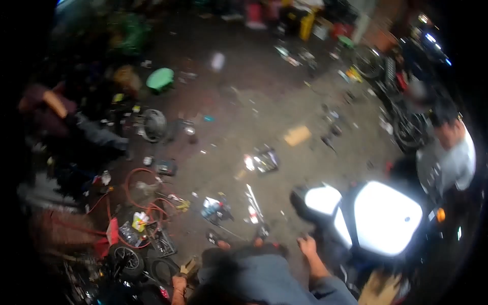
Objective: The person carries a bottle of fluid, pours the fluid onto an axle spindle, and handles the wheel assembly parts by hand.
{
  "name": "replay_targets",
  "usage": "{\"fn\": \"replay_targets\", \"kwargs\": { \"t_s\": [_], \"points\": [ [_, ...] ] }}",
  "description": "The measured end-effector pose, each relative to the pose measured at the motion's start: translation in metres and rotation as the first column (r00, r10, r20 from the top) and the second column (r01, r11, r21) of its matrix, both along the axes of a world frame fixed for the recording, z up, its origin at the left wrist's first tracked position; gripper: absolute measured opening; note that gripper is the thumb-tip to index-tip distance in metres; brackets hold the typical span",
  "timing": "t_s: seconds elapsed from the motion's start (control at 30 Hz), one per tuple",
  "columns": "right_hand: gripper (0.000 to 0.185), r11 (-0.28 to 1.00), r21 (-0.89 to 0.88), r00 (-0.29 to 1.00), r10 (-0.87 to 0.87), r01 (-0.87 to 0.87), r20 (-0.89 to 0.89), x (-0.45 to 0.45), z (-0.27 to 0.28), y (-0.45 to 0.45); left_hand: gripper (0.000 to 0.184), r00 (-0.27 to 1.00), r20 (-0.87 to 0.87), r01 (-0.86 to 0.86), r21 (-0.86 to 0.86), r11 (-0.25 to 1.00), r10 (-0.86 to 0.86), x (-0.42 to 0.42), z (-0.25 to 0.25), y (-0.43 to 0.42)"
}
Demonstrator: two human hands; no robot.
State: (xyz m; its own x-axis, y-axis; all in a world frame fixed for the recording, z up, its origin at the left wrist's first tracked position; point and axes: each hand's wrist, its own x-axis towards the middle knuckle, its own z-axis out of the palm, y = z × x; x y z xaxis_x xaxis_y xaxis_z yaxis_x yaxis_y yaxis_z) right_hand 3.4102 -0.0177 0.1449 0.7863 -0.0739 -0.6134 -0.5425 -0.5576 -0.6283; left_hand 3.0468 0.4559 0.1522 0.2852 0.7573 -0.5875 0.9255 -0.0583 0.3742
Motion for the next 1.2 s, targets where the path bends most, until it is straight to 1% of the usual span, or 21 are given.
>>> {"fn": "replay_targets", "kwargs": {
  "t_s": [0.07, 0.13, 0.23, 0.33, 0.37, 0.47, 0.53, 0.57, 0.6, 0.63, 0.67, 0.7, 0.73, 0.77, 0.8, 0.87, 0.97, 1.0, 1.07, 1.1, 1.2],
  "points": [
    [0.022, 0.997, 0.006, 0.992, 0.071, -0.072, 0.104, 0.018, -0.020, -0.011, 0.034, 1.000, 0.025, 0.002, 0.087, 0.996, -0.004, 0.047, 0.023, -0.008],
    [0.020, 0.995, 0.096, 1.000, 0.003, -0.003, 0.007, 0.024, -0.086, -0.040, 0.037, 0.997, 0.053, -0.055, 0.119, 0.991, 0.049, 0.075, 0.030, -0.012],
    [0.015, 0.992, 0.043, 0.990, 0.116, -0.120, 0.079, 0.037, -0.121, -0.059, 0.037, 0.980, 0.191, -0.088, 0.205, 0.975, 0.048, 0.100, 0.043, -0.027],
    [0.027, 0.991, 0.026, 0.988, 0.126, -0.129, 0.091, 0.045, -0.165, -0.079, 0.035, 0.959, 0.283, -0.092, 0.209, 0.973, 0.030, 0.110, 0.078, -0.058],
    [0.025, 0.983, -0.018, 0.977, 0.186, -0.185, 0.102, 0.051, -0.171, -0.083, 0.034, 0.952, 0.295, -0.140, 0.192, 0.971, 0.079, 0.096, 0.062, -0.064],
    [0.023, 0.995, 0.081, 0.996, 0.056, -0.061, 0.069, 0.069, -0.102, -0.051, 0.031, 0.929, 0.326, -0.226, 0.117, 0.967, 0.177, 0.028, -0.006, -0.071],
    [0.011, 0.992, 0.125, 0.994, -0.023, 0.010, 0.105, 0.075, -0.099, -0.036, 0.029, 0.914, 0.336, -0.258, 0.045, 0.965, 0.228, -0.010, -0.022, -0.082],
    [0.011, 0.995, 0.097, 0.987, 0.003, -0.018, 0.159, 0.081, -0.077, -0.024, 0.028, 0.972, 0.190, -0.173, 0.174, 0.969, 0.139, 0.034, 0.062, -0.094],
    [0.012, 0.996, 0.066, 0.977, 0.048, -0.063, 0.206, 0.082, -0.040, -0.003, 0.024, 0.967, 0.173, -0.219, 0.200, 0.955, 0.185, 0.016, 0.045, -0.092],
    [0.013, 0.981, -0.035, 0.942, 0.193, -0.191, 0.276, 0.085, -0.029, 0.005, 0.023, 0.988, 0.156, -0.018, 0.184, 0.983, -0.012, -0.028, 0.005, -0.078],
    [0.015, 0.966, -0.031, 0.890, 0.248, -0.256, 0.384, 0.089, -0.083, -0.010, 0.021, 0.993, 0.080, 0.061, 0.264, 0.963, -0.085, -0.069, -0.056, -0.070],
    [0.017, 0.946, -0.080, 0.848, 0.317, -0.314, 0.425, 0.090, -0.094, -0.015, 0.024, 0.904, -0.165, 0.405, 0.624, 0.668, -0.394, -0.095, -0.110, -0.065],
    [0.018, 0.925, -0.124, 0.800, 0.373, -0.359, 0.470, 0.096, -0.101, -0.003, 0.031, 0.988, 0.100, 0.052, 0.484, 0.874, -0.115, -0.063, -0.067, -0.056],
    [0.021, 0.940, -0.053, 0.855, 0.328, -0.336, 0.401, 0.095, -0.082, 0.017, 0.041, 0.976, 0.129, -0.199, 0.218, 0.956, 0.174, -0.020, 0.011, -0.045],
    [0.024, 0.875, -0.083, 0.756, 0.456, -0.476, 0.470, 0.100, -0.077, 0.027, 0.042, 0.961, 0.175, -0.245, 0.189, 0.951, 0.213, -0.032, -0.003, -0.035],
    [0.027, 0.884, -0.097, 0.808, 0.459, -0.457, 0.369, 0.099, -0.047, 0.069, 0.044, 0.924, 0.227, -0.339, 0.111, 0.934, 0.308, -0.046, -0.036, -0.008],
    [0.028, 0.879, -0.035, 0.849, 0.470, -0.476, 0.242, 0.107, -0.039, 0.130, 0.043, 0.832, 0.164, -0.531, -0.039, 0.847, 0.529, -0.021, 0.013, 0.047],
    [0.029, 0.879, -0.004, 0.861, 0.468, -0.477, 0.201, 0.108, -0.037, 0.153, 0.039, 0.861, 0.190, -0.489, 0.053, 0.870, 0.472, -0.014, 0.031, 0.066],
    [0.029, 0.878, 0.049, 0.874, 0.468, -0.477, 0.127, 0.108, -0.039, 0.196, 0.038, 0.854, 0.158, -0.493, -0.062, 0.868, 0.496, -0.031, 0.010, 0.103],
    [0.030, 0.877, 0.074, 0.879, 0.468, -0.474, 0.092, 0.108, -0.039, 0.214, 0.036, 0.868, 0.015, -0.495, -0.056, 0.867, 0.497, -0.030, 0.020, 0.123],
    [0.031, 0.875, 0.181, 0.889, 0.459, -0.450, -0.008, 0.110, -0.051, 0.261, 0.036, 0.925, 0.126, -0.363, 0.017, 0.931, 0.359, -0.089, -0.071, 0.160]
  ]
}}
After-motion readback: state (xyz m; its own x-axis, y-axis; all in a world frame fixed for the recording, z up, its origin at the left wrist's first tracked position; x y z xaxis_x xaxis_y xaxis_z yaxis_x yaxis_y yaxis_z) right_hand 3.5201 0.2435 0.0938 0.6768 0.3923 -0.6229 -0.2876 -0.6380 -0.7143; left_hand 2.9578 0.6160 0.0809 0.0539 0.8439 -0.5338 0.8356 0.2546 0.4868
